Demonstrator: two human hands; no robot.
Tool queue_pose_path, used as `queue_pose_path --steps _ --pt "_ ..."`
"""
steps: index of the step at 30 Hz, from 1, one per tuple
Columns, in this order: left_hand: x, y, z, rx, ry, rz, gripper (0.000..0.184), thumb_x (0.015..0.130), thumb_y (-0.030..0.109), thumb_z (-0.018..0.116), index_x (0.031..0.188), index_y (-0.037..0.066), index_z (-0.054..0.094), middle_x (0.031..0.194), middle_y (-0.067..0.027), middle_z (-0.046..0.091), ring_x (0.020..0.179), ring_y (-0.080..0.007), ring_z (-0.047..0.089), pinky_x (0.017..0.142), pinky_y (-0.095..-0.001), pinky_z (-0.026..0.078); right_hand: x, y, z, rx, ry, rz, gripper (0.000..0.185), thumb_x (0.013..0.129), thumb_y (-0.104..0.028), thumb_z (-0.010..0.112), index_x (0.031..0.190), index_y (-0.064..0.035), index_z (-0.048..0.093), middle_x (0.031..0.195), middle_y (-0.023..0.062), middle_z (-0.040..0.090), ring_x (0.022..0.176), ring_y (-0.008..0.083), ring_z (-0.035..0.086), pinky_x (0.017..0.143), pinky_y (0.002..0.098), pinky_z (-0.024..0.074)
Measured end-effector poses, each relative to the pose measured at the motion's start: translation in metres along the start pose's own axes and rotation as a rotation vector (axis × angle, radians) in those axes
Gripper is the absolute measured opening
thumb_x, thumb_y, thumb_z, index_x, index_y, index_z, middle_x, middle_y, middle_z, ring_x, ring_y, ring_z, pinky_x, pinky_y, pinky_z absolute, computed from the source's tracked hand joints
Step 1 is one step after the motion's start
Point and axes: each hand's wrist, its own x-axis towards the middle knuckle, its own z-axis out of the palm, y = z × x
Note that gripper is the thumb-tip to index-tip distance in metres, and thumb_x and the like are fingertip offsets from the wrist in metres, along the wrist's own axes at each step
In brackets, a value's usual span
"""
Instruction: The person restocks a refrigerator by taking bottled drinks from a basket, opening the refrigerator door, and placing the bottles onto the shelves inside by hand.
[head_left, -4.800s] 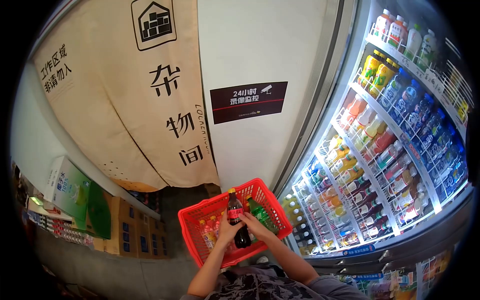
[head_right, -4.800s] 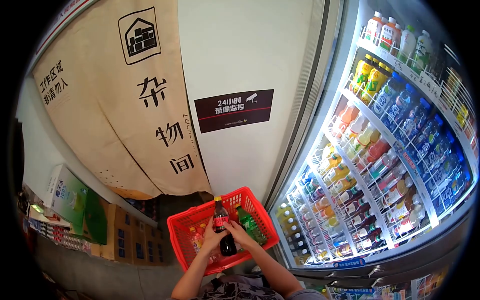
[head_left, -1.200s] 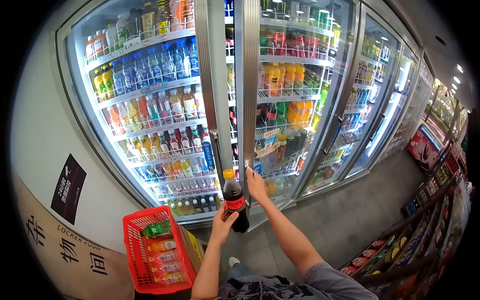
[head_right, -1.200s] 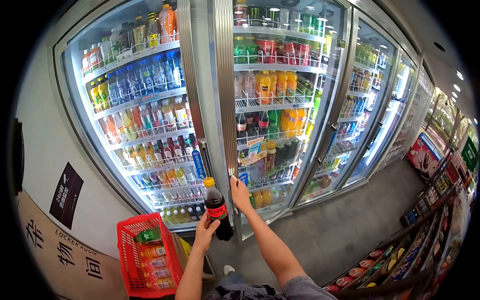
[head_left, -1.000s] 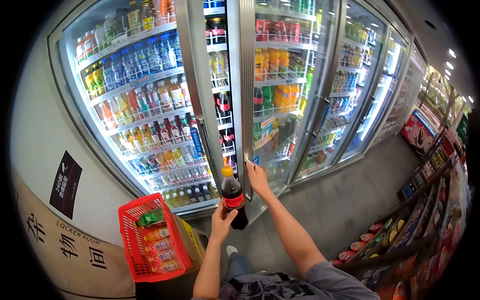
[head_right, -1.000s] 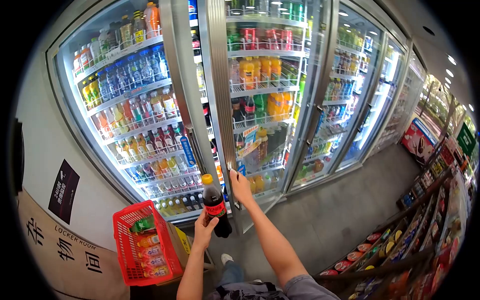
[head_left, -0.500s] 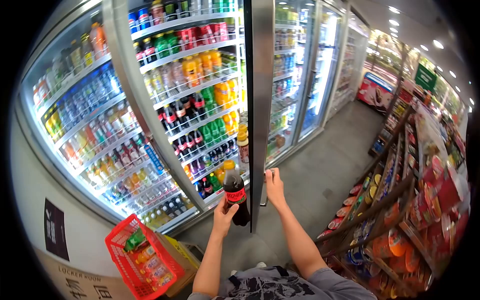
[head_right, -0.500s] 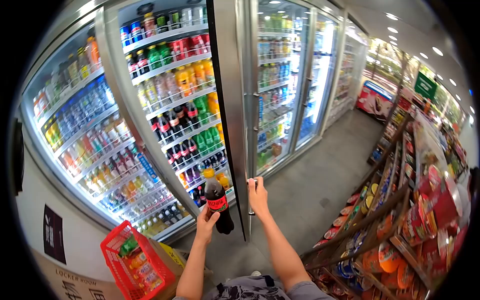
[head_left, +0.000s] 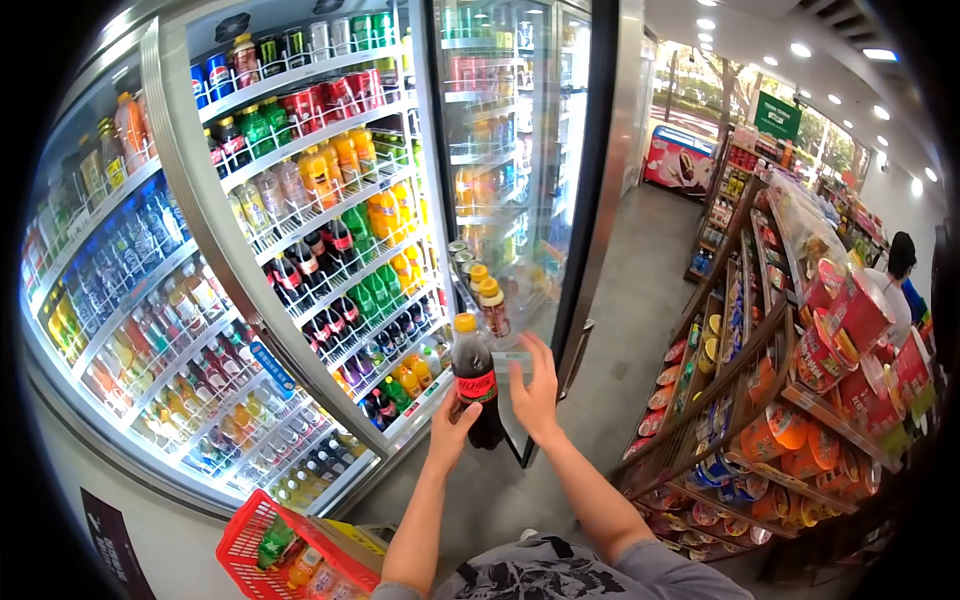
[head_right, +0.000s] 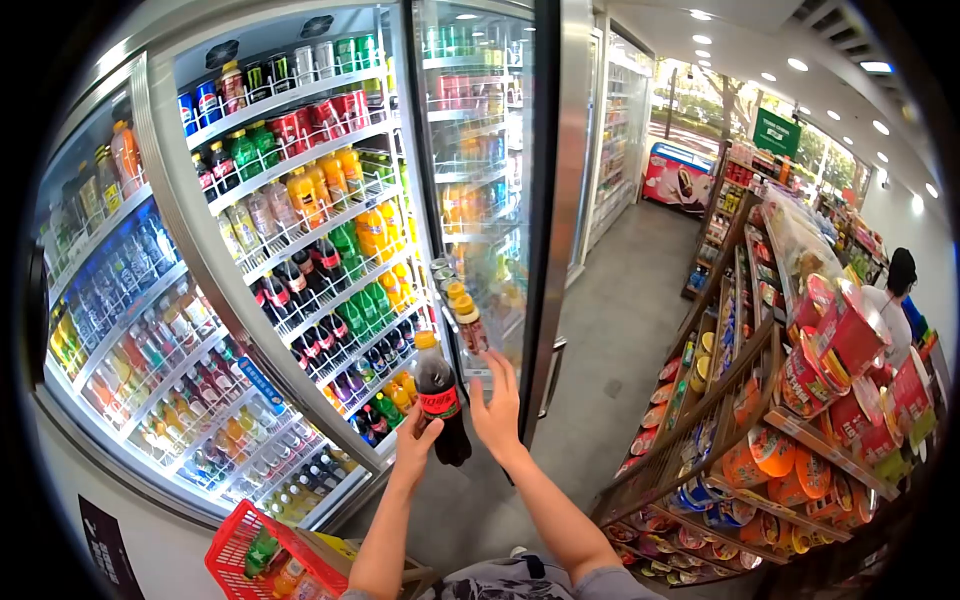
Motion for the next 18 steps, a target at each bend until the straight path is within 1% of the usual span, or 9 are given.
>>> queue_pose_path --steps 2,4,5,6,8,9,12,13,18 --pt "0.005 0.004 -0.011 0.0 -0.022 0.005 0.073 0.09 0.018 0.071 0.148 -0.004 0.032 0.139 -0.0107 0.051 0.126 -0.017 0.049 0.107 -0.0319 0.036 0.009 0.013 0.023 -0.054 -0.015 -0.039 0.043 0.093 -0.014 0.057 0.133 -0.0012 0.048 0.132 0.0207 0.05 0.124 0.0374 0.048 0.104 0.0411 0.0374" --pt "0.008 0.004 -0.022 0.012 0.007 0.017 0.072 0.091 0.016 0.07 0.148 -0.004 0.031 0.139 -0.0106 0.051 0.126 -0.0169 0.049 0.108 -0.0319 0.035 0.02 0.04 0.042 0.049 -0.099 0.075 0.043 0.093 -0.015 0.057 0.133 -0.0008 0.048 0.133 0.0215 0.05 0.127 0.0365 0.047 0.104 0.04 0.038" --pt "0.009 0.008 -0.026 0.002 0.014 0.009 0.071 0.091 0.015 0.069 0.148 -0.004 0.031 0.139 -0.0105 0.05 0.126 -0.0169 0.049 0.108 -0.0317 0.035 0.026 0.042 0.049 0.115 -0.122 0.142 0.041 0.095 -0.017 0.056 0.132 -0.0001 0.05 0.131 0.0209 0.053 0.124 0.0347 0.051 0.102 0.0395 0.0412" --pt "0.012 0.012 -0.03 -0.005 0.019 0.005 0.07 0.091 0.015 0.069 0.148 -0.004 0.032 0.14 -0.0105 0.05 0.126 -0.0169 0.049 0.108 -0.0316 0.035 0.031 0.046 0.059 0.227 -0.103 0.163 0.039 0.096 -0.018 0.056 0.131 0.0007 0.052 0.124 0.0192 0.059 0.115 0.0288 0.058 0.097 0.037 0.0448" --pt "0.023 0.018 -0.039 0.002 0.031 0.012 0.07 0.091 0.014 0.069 0.148 -0.004 0.032 0.14 -0.0106 0.049 0.127 -0.0166 0.048 0.108 -0.031 0.035 0.04 0.046 0.078 0.401 -0.214 0.252 0.035 0.099 -0.02 0.055 0.127 0.0004 0.056 0.115 0.0164 0.065 0.104 0.0213 0.063 0.091 0.033 0.0473" --pt "0.029 0.019 -0.043 0.007 0.063 0.033 0.07 0.091 0.014 0.069 0.148 -0.004 0.032 0.141 -0.0106 0.049 0.127 -0.0165 0.048 0.108 -0.0306 0.036 0.046 0.038 0.081 0.328 -0.334 0.262 0.034 0.1 -0.024 0.052 0.124 0.0009 0.059 0.109 0.0144 0.068 0.1 0.0166 0.063 0.089 0.0301 0.0471" --pt "0.052 0.015 -0.065 0.025 0.103 0.057 0.071 0.091 0.015 0.069 0.148 -0.004 0.031 0.141 -0.0106 0.048 0.127 -0.0162 0.048 0.107 -0.0296 0.036 0.056 0.031 0.114 0.311 -0.507 0.233 0.036 0.102 -0.026 0.049 0.121 0.0018 0.06 0.106 0.0129 0.069 0.099 0.0163 0.063 0.088 0.0297 0.0473" --pt "0.059 0.017 -0.071 0.016 0.132 0.046 0.071 0.091 0.015 0.069 0.148 -0.004 0.03 0.141 -0.0107 0.049 0.127 -0.0163 0.048 0.107 -0.0297 0.036 0.057 0.04 0.133 0.37 -0.505 0.189 0.037 0.102 -0.027 0.048 0.122 0.0022 0.059 0.107 0.0133 0.069 0.101 0.017 0.063 0.089 0.0298 0.0472" --pt "0.087 0.031 -0.11 0.053 0.258 0.09 0.073 0.091 0.018 0.069 0.149 -0.002 0.029 0.138 -0.0098 0.051 0.124 -0.0162 0.05 0.106 -0.0298 0.037 0.074 0.059 0.215 0.581 -0.647 0.285 0.038 0.104 -0.027 0.045 0.124 0.0015 0.059 0.11 0.0116 0.068 0.103 0.0168 0.063 0.09 0.0295 0.047"
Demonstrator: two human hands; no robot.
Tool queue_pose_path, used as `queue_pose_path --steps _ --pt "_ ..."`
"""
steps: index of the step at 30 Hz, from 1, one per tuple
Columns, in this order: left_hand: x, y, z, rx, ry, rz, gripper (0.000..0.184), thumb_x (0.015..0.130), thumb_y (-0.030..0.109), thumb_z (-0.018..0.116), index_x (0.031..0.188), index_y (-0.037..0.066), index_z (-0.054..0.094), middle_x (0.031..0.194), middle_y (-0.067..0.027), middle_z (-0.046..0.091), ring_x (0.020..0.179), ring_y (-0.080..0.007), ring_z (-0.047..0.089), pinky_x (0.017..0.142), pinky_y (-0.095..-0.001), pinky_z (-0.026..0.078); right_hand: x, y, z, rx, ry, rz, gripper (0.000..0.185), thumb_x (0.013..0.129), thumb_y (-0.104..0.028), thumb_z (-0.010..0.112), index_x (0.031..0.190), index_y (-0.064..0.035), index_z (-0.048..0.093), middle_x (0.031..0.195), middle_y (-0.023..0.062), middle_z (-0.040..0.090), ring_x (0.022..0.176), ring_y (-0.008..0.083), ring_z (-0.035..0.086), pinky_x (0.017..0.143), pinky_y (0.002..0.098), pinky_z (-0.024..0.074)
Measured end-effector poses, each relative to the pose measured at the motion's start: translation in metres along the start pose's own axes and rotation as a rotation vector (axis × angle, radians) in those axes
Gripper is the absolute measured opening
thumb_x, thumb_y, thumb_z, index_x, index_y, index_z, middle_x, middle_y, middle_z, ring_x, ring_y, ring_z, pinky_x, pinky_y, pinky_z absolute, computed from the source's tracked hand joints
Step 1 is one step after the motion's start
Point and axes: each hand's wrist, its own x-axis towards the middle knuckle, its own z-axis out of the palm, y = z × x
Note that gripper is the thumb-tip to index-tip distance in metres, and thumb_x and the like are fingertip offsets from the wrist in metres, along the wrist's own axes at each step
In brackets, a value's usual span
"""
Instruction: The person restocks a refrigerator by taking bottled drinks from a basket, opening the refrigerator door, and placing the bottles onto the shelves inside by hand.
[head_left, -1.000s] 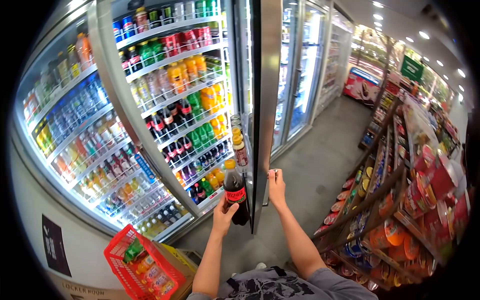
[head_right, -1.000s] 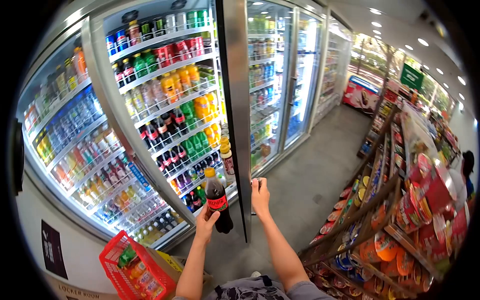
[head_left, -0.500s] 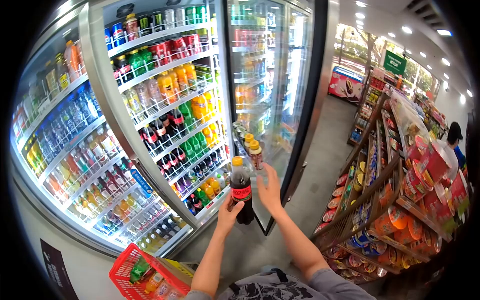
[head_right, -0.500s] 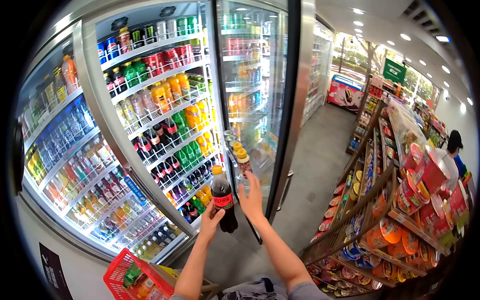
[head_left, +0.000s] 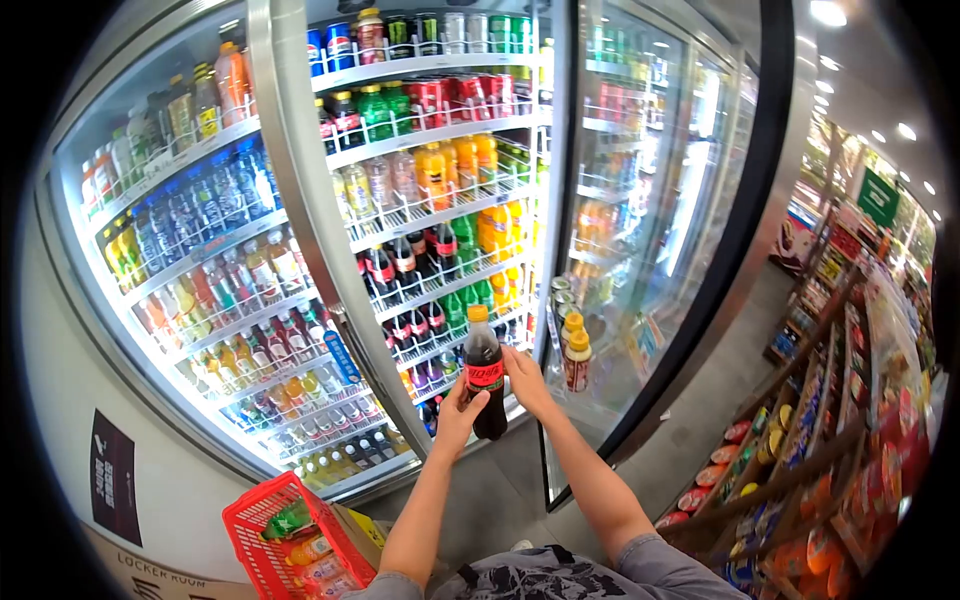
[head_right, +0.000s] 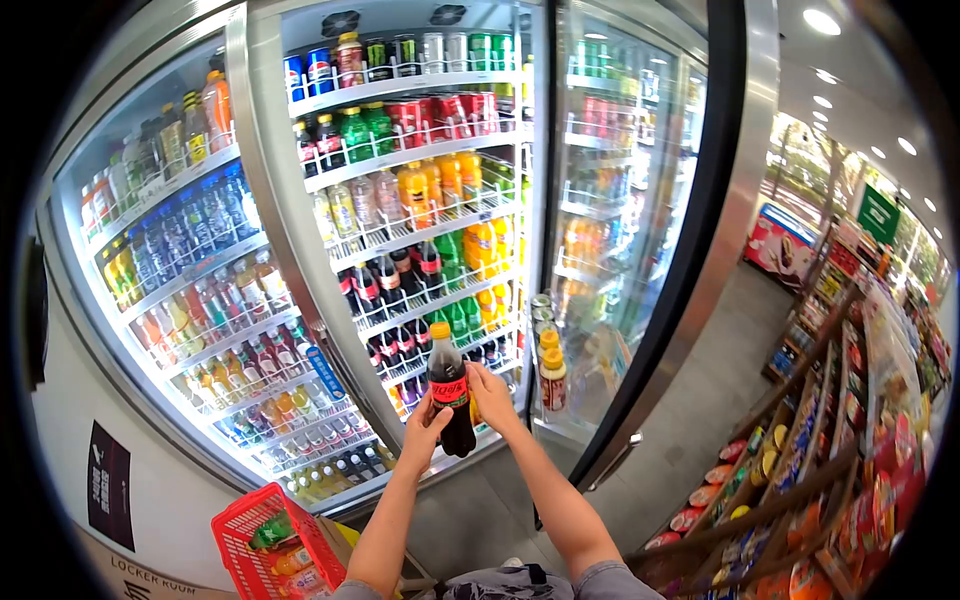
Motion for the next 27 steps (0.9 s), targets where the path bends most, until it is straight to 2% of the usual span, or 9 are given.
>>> queue_pose_path --steps 2,6,12,16,18,20,24,26,27 --pt "0.014 -0.002 -0.017 0.031 0.027 0.042 0.073 0.092 0.019 0.069 0.15 -0.001 0.03 0.137 -0.0094 0.052 0.123 -0.0164 0.051 0.106 -0.0303 0.037 0.025 0.015 0.015 0.162 -0.106 -0.048 0.038 0.104 -0.026 0.044 0.125 0.0025 0.058 0.111 0.0084 0.067 0.099 0.014 0.061 0.089 0.0284 0.0476" --pt "0.037 0.005 -0.042 0.057 0.16 0.069 0.071 0.092 0.02 0.068 0.149 0.0 0.032 0.134 -0.0092 0.055 0.12 -0.0158 0.052 0.104 -0.0299 0.038 0.062 0.026 0.035 0.22 -0.232 0.034 0.042 0.104 -0.031 0.044 0.127 0.0016 0.057 0.112 0.0093 0.066 0.099 0.0147 0.062 0.087 0.0286 0.0485" --pt "0.062 0.008 -0.075 0.091 0.198 0.064 0.067 0.092 0.021 0.068 0.147 0.0 0.036 0.13 -0.0091 0.057 0.117 -0.0158 0.054 0.103 -0.03 0.039 0.082 0.027 0.073 0.394 -0.198 0.12 0.043 0.104 -0.033 0.044 0.129 0.0001 0.056 0.119 0.0098 0.064 0.106 0.0175 0.061 0.09 0.0296 0.0481" --pt "0.077 0.004 -0.091 0.113 0.205 0.062 0.061 0.092 0.02 0.068 0.144 0.001 0.042 0.133 -0.0062 0.055 0.123 -0.0145 0.05 0.106 -0.0296 0.035 0.095 0.018 0.083 0.317 -0.173 0.116 0.045 0.104 -0.033 0.044 0.131 0.001 0.055 0.121 0.0098 0.063 0.109 0.019 0.06 0.092 0.0311 0.0477" --pt "0.087 0.006 -0.096 0.083 0.173 0.023 0.062 0.092 0.02 0.068 0.145 0.001 0.04 0.133 -0.0064 0.055 0.123 -0.0146 0.05 0.107 -0.0293 0.035 0.105 0.028 0.074 0.315 -0.161 0.137 0.046 0.104 -0.034 0.043 0.133 0.0005 0.054 0.123 0.0115 0.063 0.11 0.0187 0.06 0.094 0.0315 0.0464" --pt "0.1 0.011 -0.098 0.044 0.149 0.031 0.063 0.092 0.02 0.068 0.146 0.001 0.039 0.134 -0.0066 0.055 0.124 -0.0149 0.05 0.107 -0.0292 0.034 0.11 0.03 0.064 0.257 -0.121 0.144 0.053 0.103 -0.04 0.042 0.136 0.0008 0.05 0.122 0.0123 0.062 0.113 0.0201 0.059 0.096 0.0338 0.0467" --pt "0.125 0.009 -0.111 0.046 0.077 0.049 0.065 0.093 0.019 0.067 0.147 0.002 0.036 0.134 -0.0069 0.055 0.123 -0.0147 0.051 0.106 -0.0293 0.036 0.122 0.027 0.061 0.249 -0.091 0.136 0.051 0.103 -0.039 0.044 0.135 0.0007 0.051 0.12 0.0117 0.063 0.111 0.0198 0.06 0.095 0.0335 0.0474" --pt "0.134 0.007 -0.117 0.032 0.061 0.034 0.065 0.093 0.018 0.067 0.148 0.002 0.036 0.135 -0.0068 0.055 0.123 -0.0147 0.051 0.106 -0.0295 0.036 0.128 0.024 0.073 0.276 -0.198 0.103 0.046 0.102 -0.033 0.049 0.135 0.0001 0.053 0.12 0.0098 0.064 0.106 0.0167 0.061 0.092 0.0296 0.0473" --pt "0.139 0.008 -0.118 0.018 0.068 0.018 0.067 0.092 0.016 0.067 0.148 0.001 0.034 0.135 -0.0078 0.054 0.123 -0.0153 0.051 0.106 -0.0289 0.037 0.135 0.026 0.082 0.193 -0.164 0.086 0.047 0.1 -0.03 0.056 0.135 0.0011 0.052 0.119 0.0094 0.064 0.105 0.0145 0.061 0.092 0.0281 0.0475"
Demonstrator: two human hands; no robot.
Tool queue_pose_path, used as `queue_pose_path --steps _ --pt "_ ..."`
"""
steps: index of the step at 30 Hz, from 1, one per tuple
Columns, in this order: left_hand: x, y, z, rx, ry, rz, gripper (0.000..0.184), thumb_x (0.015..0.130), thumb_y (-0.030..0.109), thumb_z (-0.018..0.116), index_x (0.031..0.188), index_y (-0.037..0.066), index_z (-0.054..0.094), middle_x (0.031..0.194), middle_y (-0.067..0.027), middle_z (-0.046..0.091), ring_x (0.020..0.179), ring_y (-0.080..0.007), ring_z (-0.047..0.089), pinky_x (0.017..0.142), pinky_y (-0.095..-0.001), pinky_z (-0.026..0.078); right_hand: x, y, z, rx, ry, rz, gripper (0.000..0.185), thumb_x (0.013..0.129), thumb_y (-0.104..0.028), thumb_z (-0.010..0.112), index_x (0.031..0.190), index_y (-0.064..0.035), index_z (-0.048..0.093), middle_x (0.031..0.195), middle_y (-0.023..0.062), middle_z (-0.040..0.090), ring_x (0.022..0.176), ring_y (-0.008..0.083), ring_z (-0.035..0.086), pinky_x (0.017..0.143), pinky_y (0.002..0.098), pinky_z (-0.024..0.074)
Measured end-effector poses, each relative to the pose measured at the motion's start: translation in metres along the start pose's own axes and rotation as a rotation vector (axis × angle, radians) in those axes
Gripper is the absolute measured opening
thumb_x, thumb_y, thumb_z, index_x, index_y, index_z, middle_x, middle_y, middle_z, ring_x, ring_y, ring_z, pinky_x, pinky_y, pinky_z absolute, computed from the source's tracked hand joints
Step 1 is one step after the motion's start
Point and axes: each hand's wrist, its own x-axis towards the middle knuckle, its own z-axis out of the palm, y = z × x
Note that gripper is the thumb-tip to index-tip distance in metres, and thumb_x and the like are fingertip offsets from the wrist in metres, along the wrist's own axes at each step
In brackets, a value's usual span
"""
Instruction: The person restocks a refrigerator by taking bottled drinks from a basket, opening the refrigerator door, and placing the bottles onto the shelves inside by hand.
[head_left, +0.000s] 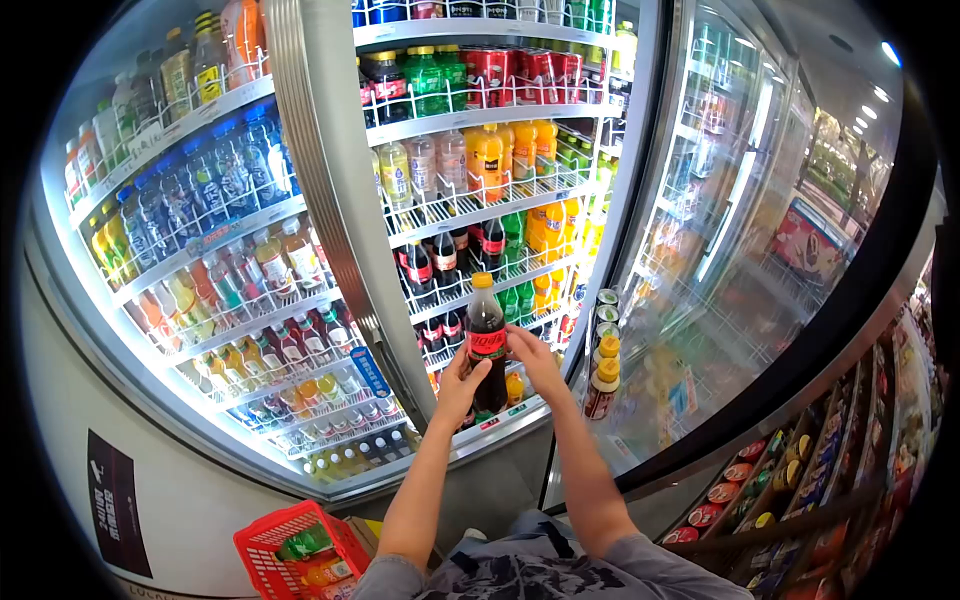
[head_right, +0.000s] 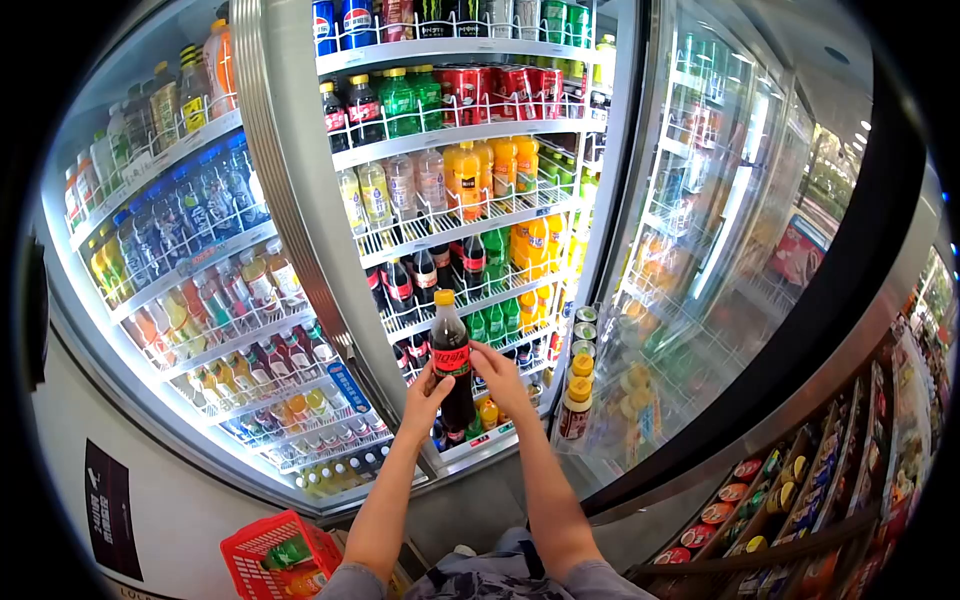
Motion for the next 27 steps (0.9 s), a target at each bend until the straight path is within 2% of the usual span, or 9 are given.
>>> queue_pose_path --steps 4,7,9,11,13,16,23,27 --pt "0.021 -0.004 -0.014 0.004 0.011 0.008 0.067 0.092 0.016 0.067 0.148 0.001 0.034 0.136 -0.0076 0.054 0.124 -0.0152 0.051 0.106 -0.0294 0.036 0.02 0.012 0.015 0.019 -0.006 -0.007 0.047 0.096 -0.026 0.062 0.133 0.0013 0.054 0.116 0.0089 0.066 0.104 0.0133 0.061 0.091 0.027 0.0467" --pt "0.035 -0.011 -0.02 0.018 0.015 0.003 0.065 0.093 0.016 0.066 0.148 0.002 0.035 0.136 -0.0074 0.054 0.124 -0.0151 0.05 0.107 -0.0298 0.036 0.035 0.026 0.01 -0.02 -0.027 0.003 0.047 0.096 -0.028 0.062 0.133 0.0013 0.055 0.116 0.0084 0.065 0.101 0.013 0.061 0.089 0.027 0.0468" --pt "0.044 -0.017 -0.02 -0.018 0.045 -0.025 0.071 0.092 0.015 0.068 0.15 0.001 0.03 0.134 -0.0096 0.055 0.12 -0.0147 0.053 0.104 -0.0276 0.038 0.042 0.033 0.012 0.007 -0.019 -0.001 0.049 0.096 -0.029 0.063 0.133 0.0013 0.055 0.116 0.0079 0.065 0.099 0.0125 0.06 0.088 0.0274 0.0472" --pt "0.051 -0.022 -0.022 0.001 0.046 -0.053 0.07 0.092 0.014 0.067 0.15 0.0 0.03 0.133 -0.01 0.055 0.12 -0.0151 0.053 0.104 -0.0278 0.038 0.044 0.037 0.014 -0.002 0.055 0.017 0.049 0.096 -0.029 0.063 0.133 0.001 0.055 0.115 0.0077 0.065 0.097 0.0119 0.06 0.086 0.0275 0.0474" --pt "0.058 -0.031 -0.023 -0.001 -0.012 -0.04 0.064 0.094 0.015 0.065 0.148 0.001 0.034 0.135 -0.0078 0.054 0.124 -0.0165 0.051 0.108 -0.0306 0.035 0.044 0.044 0.005 -0.013 0.077 0.01 0.051 0.094 -0.03 0.065 0.134 0.0 0.054 0.115 0.0079 0.064 0.096 0.0134 0.06 0.086 0.0277 0.0479" --pt "0.067 -0.038 -0.013 -0.018 -0.015 -0.071 0.063 0.094 0.014 0.064 0.148 0.002 0.035 0.135 -0.0082 0.055 0.124 -0.0168 0.05 0.108 -0.031 0.035 0.039 0.042 -0.015 -0.205 0.084 -0.009 0.057 0.09 -0.032 0.069 0.135 -0.0018 0.053 0.115 0.0114 0.062 0.096 0.0177 0.061 0.084 0.0311 0.05" --pt "0.101 -0.066 0.008 -0.036 -0.071 -0.098 0.059 0.095 0.013 0.062 0.147 0.001 0.037 0.133 -0.0082 0.056 0.123 -0.0159 0.052 0.107 -0.0297 0.035 0.053 0.048 -0.051 -0.242 0.098 0.06 0.055 0.092 -0.032 0.068 0.135 -0.0013 0.052 0.114 0.0106 0.061 0.103 0.0194 0.06 0.083 0.032 0.0515" --pt "0.115 -0.071 0.019 -0.032 -0.034 -0.093 0.057 0.095 0.015 0.063 0.145 0.001 0.038 0.132 -0.0073 0.057 0.121 -0.0155 0.052 0.106 -0.0292 0.036 0.071 0.048 -0.066 -0.268 0.097 0.085 0.055 0.091 -0.029 0.068 0.136 -0.001 0.051 0.108 0.01 0.064 0.099 0.0164 0.061 0.08 0.0305 0.0521"
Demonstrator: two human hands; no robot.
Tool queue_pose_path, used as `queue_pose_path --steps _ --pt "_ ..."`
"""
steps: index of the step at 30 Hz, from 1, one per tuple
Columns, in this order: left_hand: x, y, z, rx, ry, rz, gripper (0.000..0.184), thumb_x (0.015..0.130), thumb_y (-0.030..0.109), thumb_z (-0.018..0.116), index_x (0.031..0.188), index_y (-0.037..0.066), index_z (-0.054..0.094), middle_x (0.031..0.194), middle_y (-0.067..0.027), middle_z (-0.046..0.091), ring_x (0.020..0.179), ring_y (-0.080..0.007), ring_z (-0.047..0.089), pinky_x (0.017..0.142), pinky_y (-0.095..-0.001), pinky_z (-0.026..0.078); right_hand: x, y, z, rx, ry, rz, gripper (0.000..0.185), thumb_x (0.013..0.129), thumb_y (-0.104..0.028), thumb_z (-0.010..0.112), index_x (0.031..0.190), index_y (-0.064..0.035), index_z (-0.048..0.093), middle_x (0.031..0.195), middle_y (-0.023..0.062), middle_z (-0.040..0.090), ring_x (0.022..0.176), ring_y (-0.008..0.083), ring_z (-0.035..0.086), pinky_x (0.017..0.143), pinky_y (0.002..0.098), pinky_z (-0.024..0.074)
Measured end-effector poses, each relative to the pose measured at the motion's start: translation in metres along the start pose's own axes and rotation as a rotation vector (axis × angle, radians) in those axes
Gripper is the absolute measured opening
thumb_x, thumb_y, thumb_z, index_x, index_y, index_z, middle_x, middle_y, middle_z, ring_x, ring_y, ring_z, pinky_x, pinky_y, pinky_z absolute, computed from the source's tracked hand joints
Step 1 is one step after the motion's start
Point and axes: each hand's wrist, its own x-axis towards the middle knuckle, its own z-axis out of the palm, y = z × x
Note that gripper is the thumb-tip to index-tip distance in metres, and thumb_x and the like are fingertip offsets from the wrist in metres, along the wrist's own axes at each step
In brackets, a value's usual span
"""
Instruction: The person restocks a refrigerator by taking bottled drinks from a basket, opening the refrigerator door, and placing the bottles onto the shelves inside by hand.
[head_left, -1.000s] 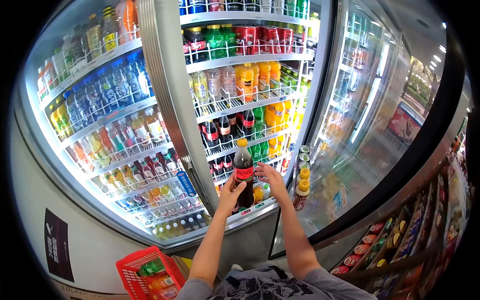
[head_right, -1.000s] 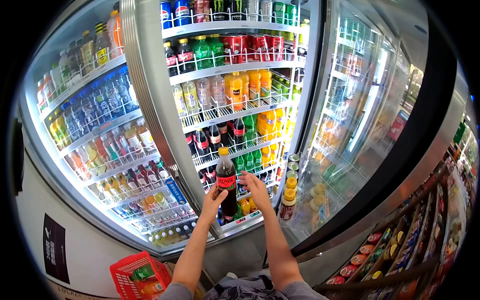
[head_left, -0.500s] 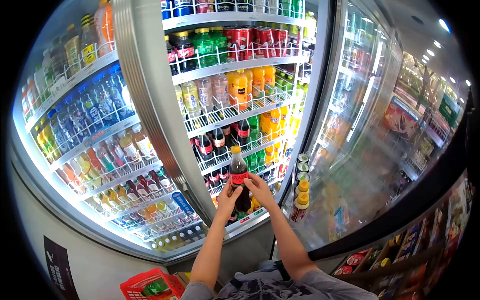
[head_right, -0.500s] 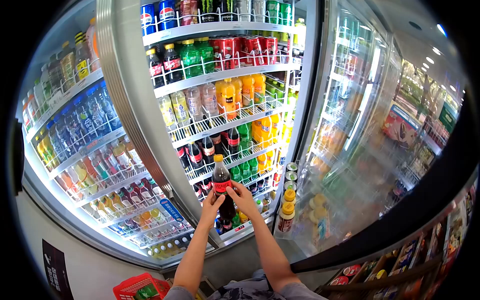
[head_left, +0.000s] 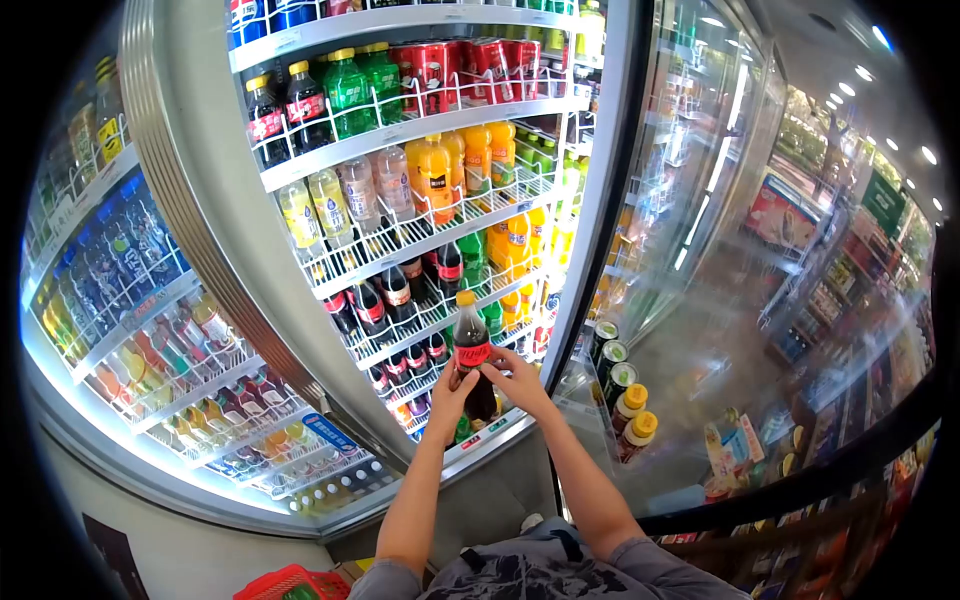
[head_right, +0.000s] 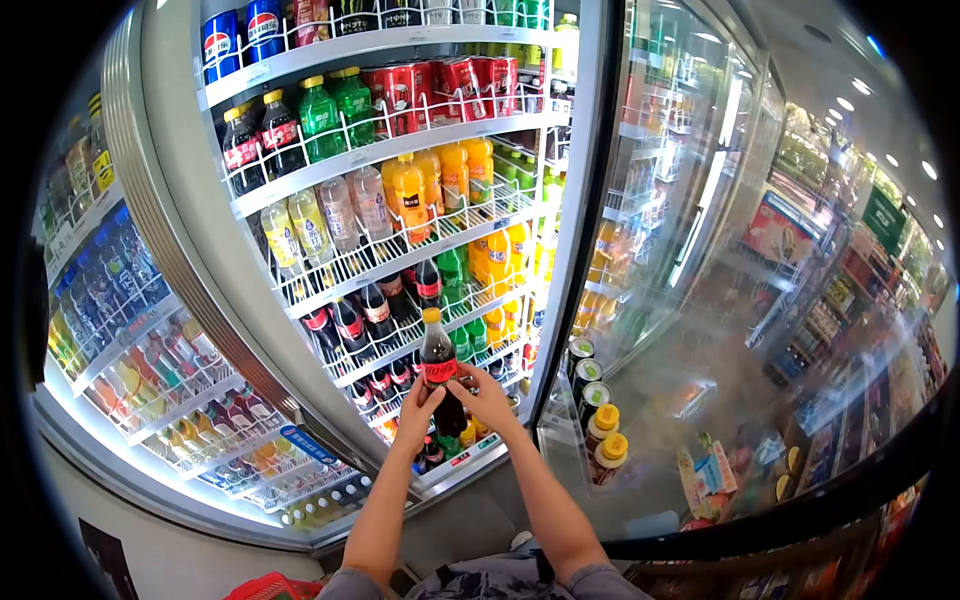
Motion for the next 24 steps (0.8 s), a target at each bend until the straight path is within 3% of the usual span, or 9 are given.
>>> queue_pose_path --steps 6,7,8,12,14,17,20,22,24 --pt "0.02 -0.009 -0.009 0.051 0.104 0.034 0.071 0.093 0.014 0.066 0.15 -0.001 0.026 0.134 -0.0093 0.054 0.121 -0.0153 0.052 0.103 -0.0279 0.039 0.039 0.011 -0.004 0.008 -0.134 -0.034 0.054 0.09 -0.028 0.069 0.133 -0.0007 0.053 0.112 0.013 0.066 0.097 0.0202 0.065 0.083 0.0322 0.0522" --pt "0.019 -0.003 -0.007 0.077 0.169 0.031 0.059 0.092 0.016 0.066 0.144 0.004 0.041 0.126 -0.0063 0.059 0.117 -0.0148 0.054 0.102 -0.0306 0.038 0.046 0.008 -0.001 0.01 -0.177 -0.047 0.053 0.089 -0.026 0.069 0.133 -0.0008 0.053 0.112 0.0134 0.066 0.097 0.0207 0.065 0.084 0.0327 0.0522" --pt "0.023 -0.008 -0.018 0.084 0.186 0.038 0.059 0.092 0.016 0.066 0.144 0.004 0.041 0.126 -0.0063 0.059 0.117 -0.0148 0.054 0.102 -0.0306 0.038 0.053 0.006 0.003 0.013 -0.218 -0.06 0.052 0.089 -0.024 0.069 0.133 -0.0009 0.053 0.113 0.0138 0.066 0.097 0.0212 0.066 0.084 0.0333 0.0521" --pt "0.033 -0.015 -0.062 0.683 0.377 0.223 0.072 0.084 0.032 0.075 0.142 0.003 0.044 0.113 -0.0112 0.047 0.104 -0.0218 0.051 0.09 -0.0346 0.044 0.08 0.019 0.035 -0.025 -0.235 -0.269 0.052 0.088 -0.02 0.069 0.134 -0.0014 0.053 0.111 0.015 0.067 0.094 0.0236 0.067 0.082 0.0344 0.0529" --pt "0.036 -0.002 -0.076 0.709 0.375 0.184 0.071 0.085 0.032 0.074 0.142 0.003 0.045 0.112 -0.0122 0.047 0.101 -0.0216 0.052 0.087 -0.0342 0.045 0.097 0.02 0.049 -0.078 -0.286 -0.249 0.054 0.09 -0.018 0.067 0.139 -0.0019 0.048 0.121 0.0134 0.065 0.106 0.0218 0.064 0.088 0.0339 0.0519" --pt "0.043 0.021 -0.087 0.798 0.419 0.236 0.068 0.086 0.029 0.073 0.142 0.002 0.044 0.112 -0.0127 0.046 0.102 -0.0236 0.053 0.086 -0.0347 0.047 0.113 0.012 0.075 0.064 -0.285 -0.311 0.056 0.088 -0.017 0.069 0.138 -0.0012 0.049 0.107 0.0135 0.069 0.081 0.0173 0.064 0.073 0.0315 0.0514" --pt "0.052 0.031 -0.096 0.759 0.459 0.28 0.066 0.088 0.027 0.071 0.142 0.003 0.043 0.113 -0.0141 0.048 0.104 -0.0271 0.053 0.088 -0.0373 0.046 0.124 -0.01 0.085 -0.069 -0.356 -0.266 0.06 0.088 -0.021 0.07 0.14 -0.0021 0.047 0.11 0.0137 0.069 0.08 0.0152 0.063 0.071 0.0301 0.0513" --pt "0.054 0.03 -0.107 0.84 0.497 0.336 0.064 0.088 0.026 0.07 0.142 0.003 0.044 0.115 -0.0161 0.048 0.106 -0.0295 0.053 0.091 -0.0391 0.045 0.134 -0.013 0.096 -0.058 -0.394 -0.207 0.066 0.086 -0.028 0.072 0.139 -0.0005 0.046 0.113 0.0174 0.068 0.092 0.0201 0.068 0.076 0.0313 0.0532" --pt "0.054 0.027 -0.116 0.98 0.536 0.392 0.059 0.09 0.024 0.068 0.14 0.002 0.044 0.117 -0.0147 0.046 0.102 -0.0246 0.056 0.08 -0.0322 0.051 0.138 -0.018 0.104 -0.065 -0.416 -0.266 0.052 0.086 -0.018 0.071 0.131 0.0011 0.052 0.112 0.0145 0.068 0.099 0.0199 0.067 0.075 0.0305 0.0558"
